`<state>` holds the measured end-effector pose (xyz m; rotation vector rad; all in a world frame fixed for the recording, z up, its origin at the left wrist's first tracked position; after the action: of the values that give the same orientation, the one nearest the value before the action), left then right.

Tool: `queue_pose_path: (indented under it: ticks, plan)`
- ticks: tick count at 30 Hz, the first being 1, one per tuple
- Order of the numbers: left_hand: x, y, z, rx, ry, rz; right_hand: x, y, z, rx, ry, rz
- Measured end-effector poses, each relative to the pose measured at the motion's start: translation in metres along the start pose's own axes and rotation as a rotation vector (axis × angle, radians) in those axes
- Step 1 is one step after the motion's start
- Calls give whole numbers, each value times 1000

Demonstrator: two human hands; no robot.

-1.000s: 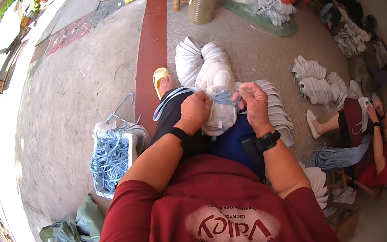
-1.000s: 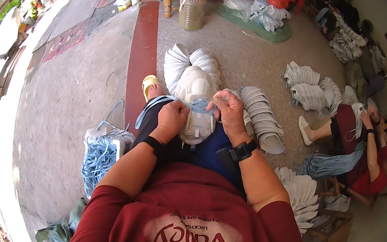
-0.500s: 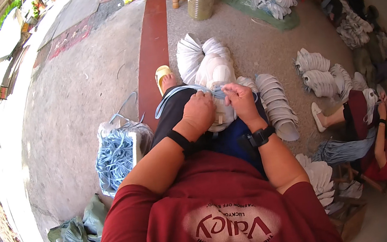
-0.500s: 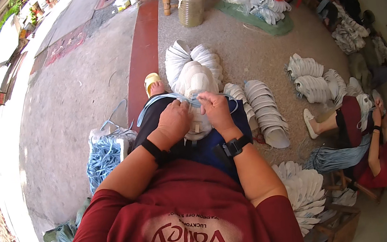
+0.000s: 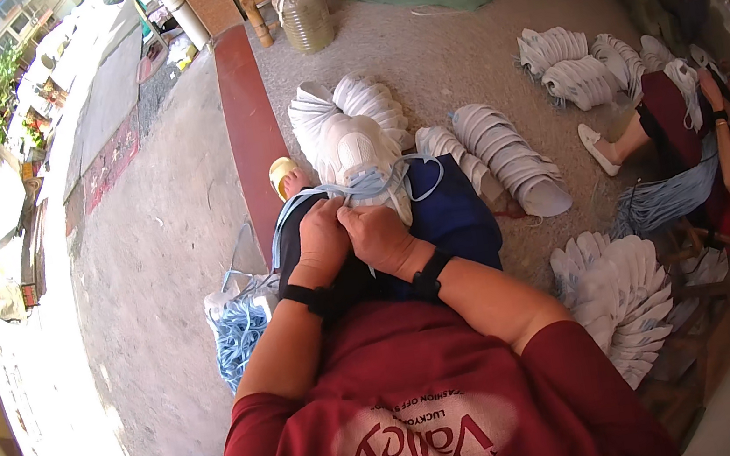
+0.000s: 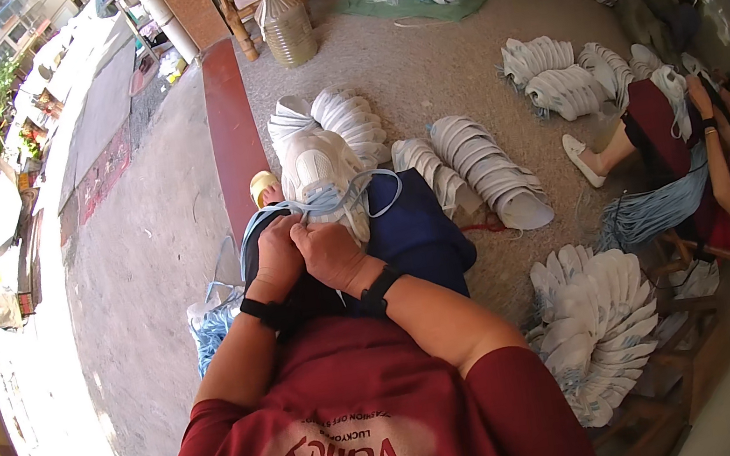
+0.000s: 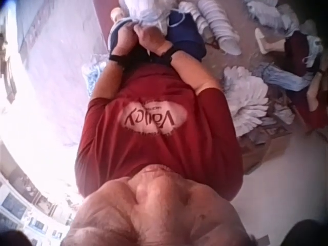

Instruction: Manually thread laces through the eyelets of shoe uppers for assembly.

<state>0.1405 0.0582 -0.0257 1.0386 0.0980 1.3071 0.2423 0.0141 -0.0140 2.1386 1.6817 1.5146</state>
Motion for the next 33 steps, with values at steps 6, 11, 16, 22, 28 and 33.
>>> queue_pose_path:
  ticks: [6, 11, 16, 22, 28, 33]
  plan:
    - [1, 1, 3, 9, -2, -22, 0, 2, 0, 43, -11, 10]
    - [1, -1, -4, -31, 65, -52, -2, 0, 2, 74, -31, 2]
    - [1, -2, -4, -35, 70, -39, -2, 0, 3, 64, -51, -1]
    - [-1, -4, -7, -24, -23, -6, -4, 0, 1, 37, -47, -8]
    - [0, -2, -3, -14, -3, -21, -2, 10, -1, 5, -28, 47]
    - [1, 3, 3, -52, 58, 2, 6, 42, 12, -280, -171, 63]
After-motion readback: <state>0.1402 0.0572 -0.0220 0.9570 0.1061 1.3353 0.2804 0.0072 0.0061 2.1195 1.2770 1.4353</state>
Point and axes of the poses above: each hand's wrist, its own x-axis towards the middle knuckle, its own y-axis out of the back of the hand, z = x × y, the point moved 4 cm from there along x, towards the middle knuckle, and after that the axes turned 8 degrees about z, right-handed, at the moved point
